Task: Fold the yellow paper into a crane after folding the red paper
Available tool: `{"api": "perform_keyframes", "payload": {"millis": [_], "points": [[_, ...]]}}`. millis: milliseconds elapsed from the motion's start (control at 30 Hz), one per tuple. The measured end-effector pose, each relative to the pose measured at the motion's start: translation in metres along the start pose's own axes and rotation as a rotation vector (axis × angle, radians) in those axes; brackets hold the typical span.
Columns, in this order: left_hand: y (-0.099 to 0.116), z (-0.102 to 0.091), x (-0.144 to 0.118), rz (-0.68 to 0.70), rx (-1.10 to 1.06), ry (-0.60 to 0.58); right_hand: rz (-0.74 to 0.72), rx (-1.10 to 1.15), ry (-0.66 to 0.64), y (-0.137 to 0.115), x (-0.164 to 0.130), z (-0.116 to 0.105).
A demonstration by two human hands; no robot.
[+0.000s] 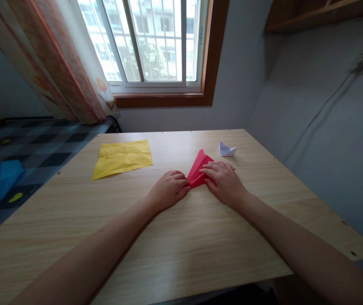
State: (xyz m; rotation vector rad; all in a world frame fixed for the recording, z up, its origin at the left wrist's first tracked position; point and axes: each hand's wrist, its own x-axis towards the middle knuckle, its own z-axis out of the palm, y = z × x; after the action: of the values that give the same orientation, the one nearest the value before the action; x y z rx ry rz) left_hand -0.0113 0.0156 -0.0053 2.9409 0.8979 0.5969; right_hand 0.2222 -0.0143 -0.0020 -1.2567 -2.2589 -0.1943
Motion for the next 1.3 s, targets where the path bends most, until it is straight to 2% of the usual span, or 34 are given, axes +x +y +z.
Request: {"api": "perform_keyframes", "payload": {"millis": [133, 267, 433, 667, 900, 1300], "points": [[0.0009, -0.0003, 0.0002, -0.003, 0.005, 0.010, -0.013, -0.056, 0.026, -0.0025, 0.0008, -0.0019], [0.0013, -0.0001, 0.0003, -0.004, 0.021, 0.009, -0.082, -0.124, -0.026, -0.0047, 0.0020, -0.0054], [0.0017, 0.0002, 0.0003, -0.009, 0.032, 0.007, -0.164, -0.031, -0.088, -0.0080, 0.0006, -0.0056], [0.0019, 0.0005, -0.0001, -0.013, 0.037, -0.005, -0.215, 0.083, -0.088, -0.0085, -0.0015, -0.0016], [0.0015, 0.0009, -0.0001, -0.018, 0.021, 0.000, -0.223, 0.098, -0.155, -0.0058, -0.0023, 0.0018], [0.0000, 0.0018, -0.0004, -0.013, -0.001, 0.005, -0.195, 0.100, -0.185, -0.0068, -0.0021, 0.0007]]}}
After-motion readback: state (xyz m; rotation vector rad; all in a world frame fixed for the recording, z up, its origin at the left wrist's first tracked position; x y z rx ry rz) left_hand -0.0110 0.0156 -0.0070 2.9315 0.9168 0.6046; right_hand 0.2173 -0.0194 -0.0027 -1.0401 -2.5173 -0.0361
